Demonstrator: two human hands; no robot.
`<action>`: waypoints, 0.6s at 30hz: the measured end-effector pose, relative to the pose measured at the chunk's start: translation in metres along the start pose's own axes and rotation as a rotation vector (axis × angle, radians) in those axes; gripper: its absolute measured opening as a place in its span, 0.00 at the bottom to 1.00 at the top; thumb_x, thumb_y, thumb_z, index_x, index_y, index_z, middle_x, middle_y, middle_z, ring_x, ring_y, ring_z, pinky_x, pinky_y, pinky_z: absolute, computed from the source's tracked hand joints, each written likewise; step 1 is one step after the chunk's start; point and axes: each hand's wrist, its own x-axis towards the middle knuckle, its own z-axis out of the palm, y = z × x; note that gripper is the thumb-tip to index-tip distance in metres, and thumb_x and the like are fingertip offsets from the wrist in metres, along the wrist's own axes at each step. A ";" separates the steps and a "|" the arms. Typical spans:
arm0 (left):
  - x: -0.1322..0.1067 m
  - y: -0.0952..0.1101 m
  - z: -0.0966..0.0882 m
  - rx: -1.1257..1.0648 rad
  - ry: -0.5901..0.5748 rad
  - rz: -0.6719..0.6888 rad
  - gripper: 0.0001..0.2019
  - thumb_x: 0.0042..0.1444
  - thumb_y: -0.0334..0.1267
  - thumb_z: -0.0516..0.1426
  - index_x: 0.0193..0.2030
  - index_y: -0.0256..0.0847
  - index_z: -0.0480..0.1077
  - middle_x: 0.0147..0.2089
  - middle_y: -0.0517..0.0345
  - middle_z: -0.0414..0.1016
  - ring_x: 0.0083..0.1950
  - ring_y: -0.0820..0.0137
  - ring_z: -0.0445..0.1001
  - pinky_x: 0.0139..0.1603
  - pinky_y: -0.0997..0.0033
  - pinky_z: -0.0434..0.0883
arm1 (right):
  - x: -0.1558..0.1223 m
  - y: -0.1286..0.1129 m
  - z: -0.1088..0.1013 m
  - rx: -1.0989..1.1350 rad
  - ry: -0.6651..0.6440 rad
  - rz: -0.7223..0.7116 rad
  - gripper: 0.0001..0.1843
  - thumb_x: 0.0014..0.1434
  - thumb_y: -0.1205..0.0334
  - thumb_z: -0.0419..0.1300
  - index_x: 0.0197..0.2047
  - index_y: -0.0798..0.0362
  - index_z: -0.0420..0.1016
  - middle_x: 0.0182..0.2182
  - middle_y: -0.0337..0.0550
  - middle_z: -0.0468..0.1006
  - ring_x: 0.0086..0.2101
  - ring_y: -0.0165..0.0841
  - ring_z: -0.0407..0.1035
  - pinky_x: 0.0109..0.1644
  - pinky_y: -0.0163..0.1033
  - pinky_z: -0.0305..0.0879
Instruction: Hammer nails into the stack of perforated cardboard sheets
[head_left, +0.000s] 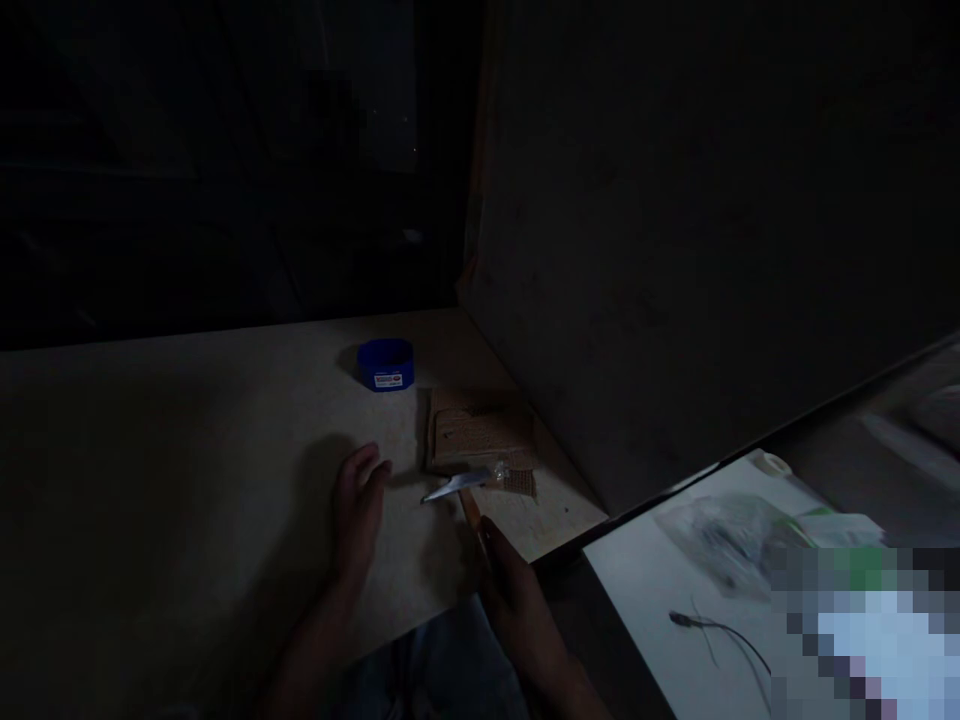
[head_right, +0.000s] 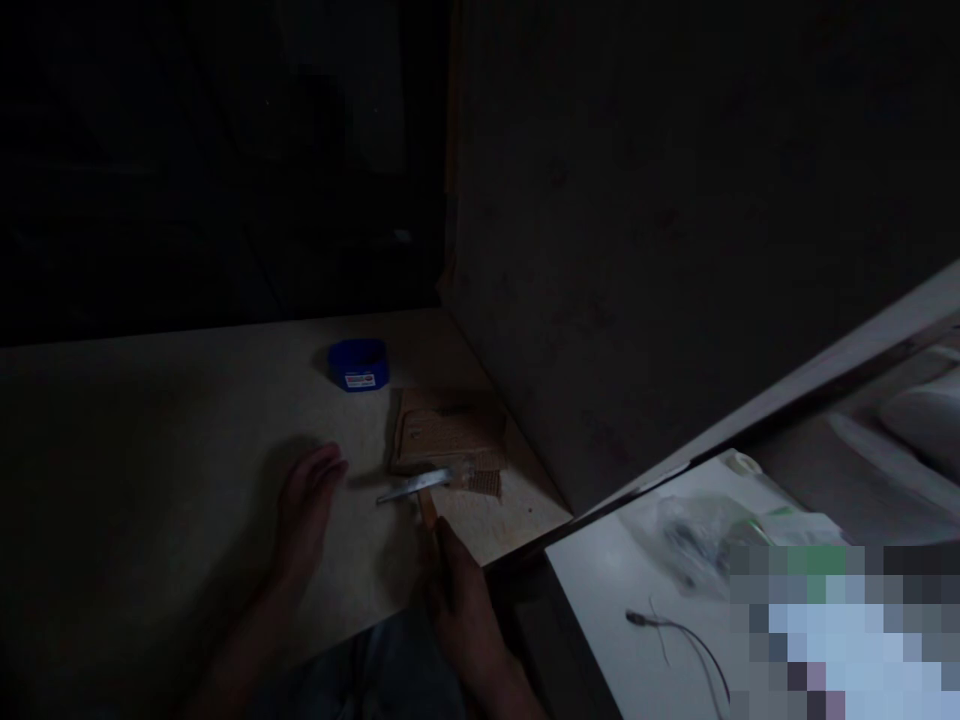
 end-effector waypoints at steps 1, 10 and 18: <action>-0.017 0.002 -0.010 -0.033 0.045 -0.053 0.22 0.48 0.46 0.63 0.49 0.40 0.71 0.56 0.47 0.74 0.60 0.57 0.71 0.63 0.55 0.66 | 0.008 -0.006 0.010 0.009 -0.025 -0.035 0.34 0.59 0.67 0.55 0.68 0.55 0.63 0.65 0.54 0.67 0.64 0.43 0.61 0.68 0.53 0.56; -0.126 -0.029 -0.043 -0.120 0.046 -0.387 0.27 0.41 0.51 0.66 0.46 0.39 0.72 0.52 0.44 0.78 0.54 0.55 0.76 0.52 0.61 0.74 | 0.118 -0.070 0.086 -0.120 -0.049 -0.157 0.33 0.50 0.80 0.53 0.59 0.57 0.70 0.52 0.52 0.80 0.52 0.41 0.74 0.57 0.44 0.68; -0.138 -0.022 -0.029 -0.152 -0.090 -0.480 0.36 0.41 0.59 0.66 0.53 0.38 0.69 0.46 0.42 0.81 0.38 0.58 0.82 0.40 0.62 0.78 | 0.166 -0.077 0.108 -0.290 -0.055 0.049 0.35 0.52 0.78 0.57 0.64 0.55 0.65 0.45 0.52 0.81 0.47 0.41 0.76 0.49 0.40 0.71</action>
